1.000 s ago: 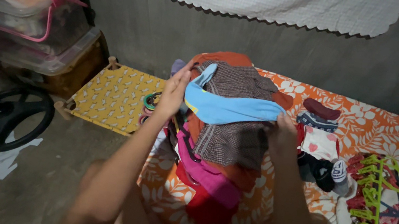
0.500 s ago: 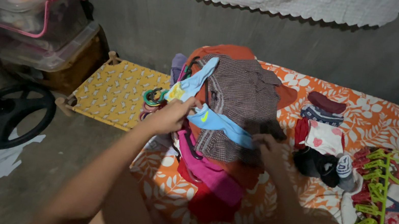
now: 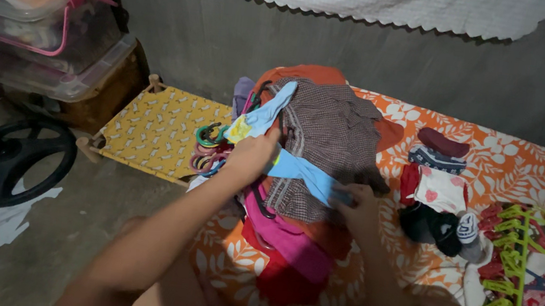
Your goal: The person folds several pieces of clothing, including a blue sock, a checkered short, and an orange t-shirt, on a bed. They handle each item one at a time, smoothing and folding them into neat stacks.
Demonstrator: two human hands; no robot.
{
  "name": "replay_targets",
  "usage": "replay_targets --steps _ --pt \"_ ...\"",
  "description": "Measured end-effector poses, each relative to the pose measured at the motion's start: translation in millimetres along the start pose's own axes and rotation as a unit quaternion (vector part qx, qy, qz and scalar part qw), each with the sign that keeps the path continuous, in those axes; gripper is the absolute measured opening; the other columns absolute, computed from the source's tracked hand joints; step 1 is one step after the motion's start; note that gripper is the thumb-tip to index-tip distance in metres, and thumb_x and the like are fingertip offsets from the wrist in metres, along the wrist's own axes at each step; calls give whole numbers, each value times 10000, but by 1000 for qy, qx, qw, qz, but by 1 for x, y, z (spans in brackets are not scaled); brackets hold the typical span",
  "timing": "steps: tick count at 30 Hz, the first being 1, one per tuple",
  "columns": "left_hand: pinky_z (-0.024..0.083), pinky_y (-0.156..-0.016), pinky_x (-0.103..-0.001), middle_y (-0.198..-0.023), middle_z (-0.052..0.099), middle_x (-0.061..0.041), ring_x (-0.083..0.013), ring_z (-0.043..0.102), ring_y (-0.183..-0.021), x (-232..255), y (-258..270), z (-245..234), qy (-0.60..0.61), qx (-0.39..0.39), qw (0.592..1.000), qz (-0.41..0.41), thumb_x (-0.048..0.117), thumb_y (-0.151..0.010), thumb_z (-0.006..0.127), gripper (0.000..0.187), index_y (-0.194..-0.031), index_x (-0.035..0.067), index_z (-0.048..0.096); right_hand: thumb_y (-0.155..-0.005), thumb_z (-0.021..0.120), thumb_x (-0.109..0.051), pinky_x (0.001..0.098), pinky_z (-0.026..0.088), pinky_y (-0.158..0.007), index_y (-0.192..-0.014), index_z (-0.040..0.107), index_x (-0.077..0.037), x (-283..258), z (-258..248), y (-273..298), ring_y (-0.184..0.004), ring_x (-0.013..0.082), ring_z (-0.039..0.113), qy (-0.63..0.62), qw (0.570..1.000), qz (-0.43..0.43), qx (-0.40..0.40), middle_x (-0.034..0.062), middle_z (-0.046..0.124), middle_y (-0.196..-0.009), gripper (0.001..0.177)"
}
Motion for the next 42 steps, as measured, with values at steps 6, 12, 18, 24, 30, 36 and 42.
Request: replay_targets --steps 6,12,18,24,30,36,42 --pt "547 -717 -568 -852 708 -258 -460 699 -785 -31 -2 28 15 -17 997 -77 295 -1027 477 318 -1092 -2 570 -765 868 -147 311 540 -813 -1029 784 -74 32 -6 2 -979 167 648 -105 992 66 18 51 656 -1081 286" --pt "518 -757 -433 -807 689 -233 -371 704 -800 -50 -13 30 385 97 910 -119 340 -995 506 437 -920 -65 652 -819 768 -73 293 535 -839 -1128 783 -46 11 -20 -24 -927 169 690 -198 967 156 16 106 764 -1031 310" --pt "390 -766 -465 -740 694 -164 -301 666 -708 -8 -1 -44 244 155 951 -113 363 -1003 589 430 -788 14 717 -903 699 -44 385 417 -648 -1236 750 -29 -55 -39 -39 -740 268 561 -218 939 266 22 120 704 -974 337" --pt "517 -809 -364 -973 713 -91 -252 694 -877 31 24 -107 376 222 877 200 248 -947 755 348 -758 17 576 -876 648 -13 197 518 -753 -1158 727 22 -65 -46 -60 -865 91 636 -329 927 173 55 58 684 -1022 295" --pt "498 -707 -339 -844 621 -101 -252 628 -762 33 34 -123 343 296 887 89 204 -820 856 365 -739 -12 573 -917 608 36 198 507 -746 -1193 720 73 -72 -45 -82 -841 106 626 -324 932 157 52 102 689 -1013 301" --pt "537 -712 -335 -941 676 -108 -236 668 -810 65 47 -132 276 242 911 189 248 -837 827 259 -814 39 676 -938 608 -16 197 507 -759 -1310 638 -37 -59 -25 -104 -848 67 603 -342 927 150 20 16 673 -1022 373" --pt "544 -749 -349 -886 688 -104 -236 696 -803 65 48 -102 348 58 933 72 237 -1032 655 203 -996 37 661 -956 639 -62 229 520 -770 -1163 706 -3 -16 0 -65 -865 117 665 -172 984 55 -1 55 722 -971 226"
Point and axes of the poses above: each hand's wrist, its own y-axis away from the middle knuckle, its own z-axis out of the palm, x = y × z, the point moved 5 cm from there along -y, towards the middle knuckle
